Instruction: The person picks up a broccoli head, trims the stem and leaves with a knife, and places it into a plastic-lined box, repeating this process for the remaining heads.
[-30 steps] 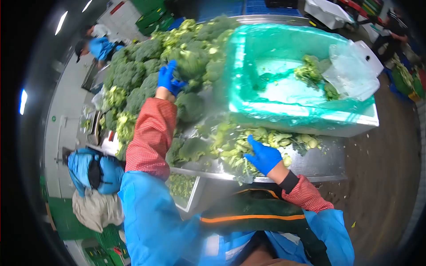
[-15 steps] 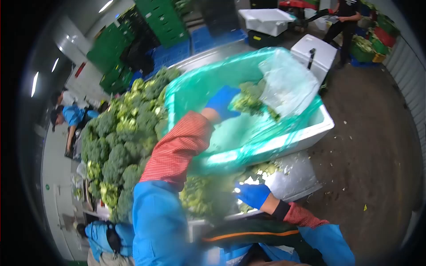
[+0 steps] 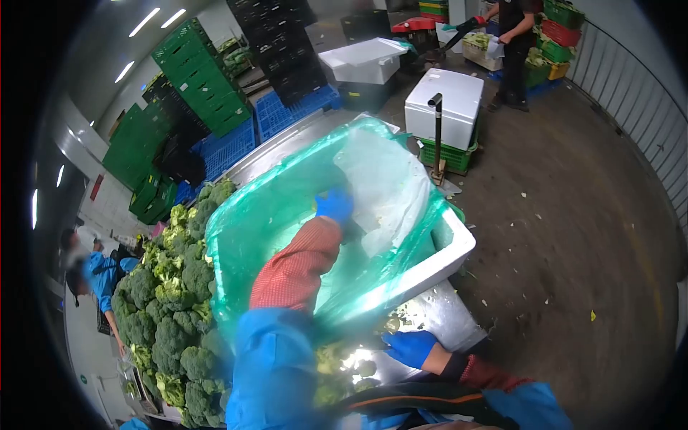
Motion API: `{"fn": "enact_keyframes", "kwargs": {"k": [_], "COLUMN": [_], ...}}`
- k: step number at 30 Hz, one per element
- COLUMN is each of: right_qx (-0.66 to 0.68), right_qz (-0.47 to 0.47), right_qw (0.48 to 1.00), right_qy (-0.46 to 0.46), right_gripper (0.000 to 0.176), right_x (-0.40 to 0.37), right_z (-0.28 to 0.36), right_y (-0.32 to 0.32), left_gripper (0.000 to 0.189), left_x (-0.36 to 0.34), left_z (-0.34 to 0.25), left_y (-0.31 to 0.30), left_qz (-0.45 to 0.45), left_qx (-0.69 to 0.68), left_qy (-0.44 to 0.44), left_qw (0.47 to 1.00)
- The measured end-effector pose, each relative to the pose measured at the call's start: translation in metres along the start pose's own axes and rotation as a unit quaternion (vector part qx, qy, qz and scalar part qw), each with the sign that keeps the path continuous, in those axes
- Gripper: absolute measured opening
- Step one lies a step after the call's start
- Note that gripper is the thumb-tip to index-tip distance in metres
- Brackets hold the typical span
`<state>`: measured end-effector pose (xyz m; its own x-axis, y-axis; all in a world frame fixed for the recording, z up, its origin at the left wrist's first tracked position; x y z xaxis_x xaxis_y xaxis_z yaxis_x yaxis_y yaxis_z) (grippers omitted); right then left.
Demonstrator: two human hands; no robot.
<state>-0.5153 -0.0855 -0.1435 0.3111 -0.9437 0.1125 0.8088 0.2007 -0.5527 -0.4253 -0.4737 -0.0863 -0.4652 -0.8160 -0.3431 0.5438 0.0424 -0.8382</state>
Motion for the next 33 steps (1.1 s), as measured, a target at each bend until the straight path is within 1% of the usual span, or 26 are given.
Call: {"fn": "enact_keyframes", "kwargs": {"k": [1,2,3,4,5,8,10,11,12,13,14,15,17,18,20,21,22,23,24,26,27,28,30,31,32,33], "right_qx": [-0.007,-0.049,-0.056,-0.063,-0.033,0.004,-0.046,-0.101,-0.157,-0.115,-0.073,-0.061,-0.070,-0.068,-0.040,-0.027,-0.024,-0.020,-0.056,-0.094,-0.101,-0.080,-0.044,-0.024,-0.018,0.048], "right_qz": [0.002,-0.002,0.000,0.003,0.008,-0.016,-0.008,0.014,0.036,0.028,0.020,0.009,-0.011,0.005,0.054,0.072,0.054,0.037,0.002,0.031,0.036,0.027,0.058,0.055,0.055,0.075], "right_qw": [1.000,0.998,0.998,0.998,0.999,1.000,0.998,0.993,0.985,0.991,0.995,0.995,0.990,0.989,0.989,0.988,0.991,0.994,0.984,0.984,0.984,0.987,0.996,0.998,0.998,0.996], "right_qy": [-0.005,-0.026,-0.028,-0.030,-0.012,-0.026,-0.048,-0.052,-0.058,-0.058,-0.059,-0.074,-0.118,-0.132,-0.135,-0.132,-0.116,-0.100,-0.170,-0.149,-0.141,-0.134,-0.053,-0.037,-0.030,0.023], "right_gripper": [0.037,0.037,0.036,0.036,0.036,0.034,0.031,0.029,0.027,0.027,0.027,0.027,0.028,0.029,0.030,0.030,0.029,0.028,0.028,0.029,0.031,0.031,0.031,0.031,0.030,0.029], "right_x": [-0.001,0.002,0.001,0.000,-0.003,-0.008,-0.006,-0.001,-0.001,-0.005,-0.010,-0.013,-0.016,-0.015,-0.012,-0.009,-0.007,-0.005,-0.001,-0.002,-0.002,-0.002,-0.001,-0.001,0.001,0.004], "right_z": [0.000,0.010,0.010,0.010,0.002,0.011,0.030,0.041,0.049,0.038,0.014,0.015,0.024,0.030,0.050,0.063,0.081,0.098,0.105,0.125,0.135,0.143,0.149,0.145,0.144,0.151], "right_y": [-0.002,-0.012,-0.013,-0.014,-0.006,-0.004,-0.008,-0.012,-0.012,0.003,0.028,0.039,0.049,0.054,0.055,0.052,0.048,0.043,0.046,0.050,0.051,0.054,0.065,0.074,0.080,0.082], "left_gripper": [0.073,0.073,0.073,0.073,0.074,0.077,0.078,0.079,0.077,0.075,0.074,0.073,0.073,0.072,0.070,0.069,0.069,0.066,0.064,0.063,0.060,0.060,0.058,0.055,0.055,0.055], "left_x": [0.011,0.006,-0.004,-0.017,-0.032,-0.074,-0.091,-0.106,-0.109,-0.104,-0.108,-0.122,-0.145,-0.158,-0.204,-0.219,-0.237,-0.258,-0.280,-0.328,-0.352,-0.376,-0.421,-0.444,-0.464,-0.483], "left_z": [0.001,0.003,0.006,0.010,0.014,0.039,0.069,0.082,0.100,0.118,0.129,0.136,0.146,0.149,0.147,0.149,0.151,0.154,0.157,0.161,0.165,0.168,0.168,0.166,0.164,0.158], "left_y": [0.013,0.012,0.005,-0.003,-0.011,-0.019,-0.004,0.000,0.022,0.054,0.073,0.076,0.079,0.081,0.060,0.058,0.056,0.050,0.042,0.030,0.029,0.031,0.039,0.049,0.063,0.079], "left_qz": [-0.026,-0.022,-0.017,-0.010,-0.004,0.005,-0.015,-0.048,-0.083,-0.117,-0.151,-0.178,-0.194,-0.199,-0.099,-0.053,-0.013,-0.031,-0.050,-0.100,-0.105,-0.125,-0.162,-0.141,-0.138,-0.133], "left_qx": [-0.003,-0.043,-0.084,-0.100,-0.116,-0.140,-0.221,-0.308,-0.436,-0.555,-0.661,-0.672,-0.662,-0.659,-0.820,-0.889,-0.941,-0.953,-0.963,-0.970,-0.979,-0.979,-0.977,-0.982,-0.983,-0.984], "left_qy": [-0.020,-0.052,-0.085,-0.094,-0.102,-0.084,-0.112,-0.143,-0.151,-0.157,-0.160,-0.177,-0.194,-0.208,-0.235,-0.169,-0.099,-0.077,-0.052,-0.032,-0.018,-0.006,0.019,0.038,0.019,0.001], "left_qw": [0.999,0.997,0.993,0.991,0.988,0.987,0.969,0.939,0.883,0.808,0.717,0.697,0.697,0.695,0.512,0.422,0.324,0.292,0.261,0.218,0.172,0.160,0.136,0.116,0.119,0.122]}}
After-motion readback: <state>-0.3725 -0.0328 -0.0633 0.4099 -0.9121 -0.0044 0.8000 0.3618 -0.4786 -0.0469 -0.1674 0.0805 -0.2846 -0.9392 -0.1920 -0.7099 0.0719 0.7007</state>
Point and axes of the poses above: each hand's wrist, its own x-axis towards the middle knuckle, its own y-axis out of the palm, z = x × y, the point moved 2 cm from there along x, towards the middle knuckle, and after that the axes turned 4 degrees about z, right-handed, at the moved point
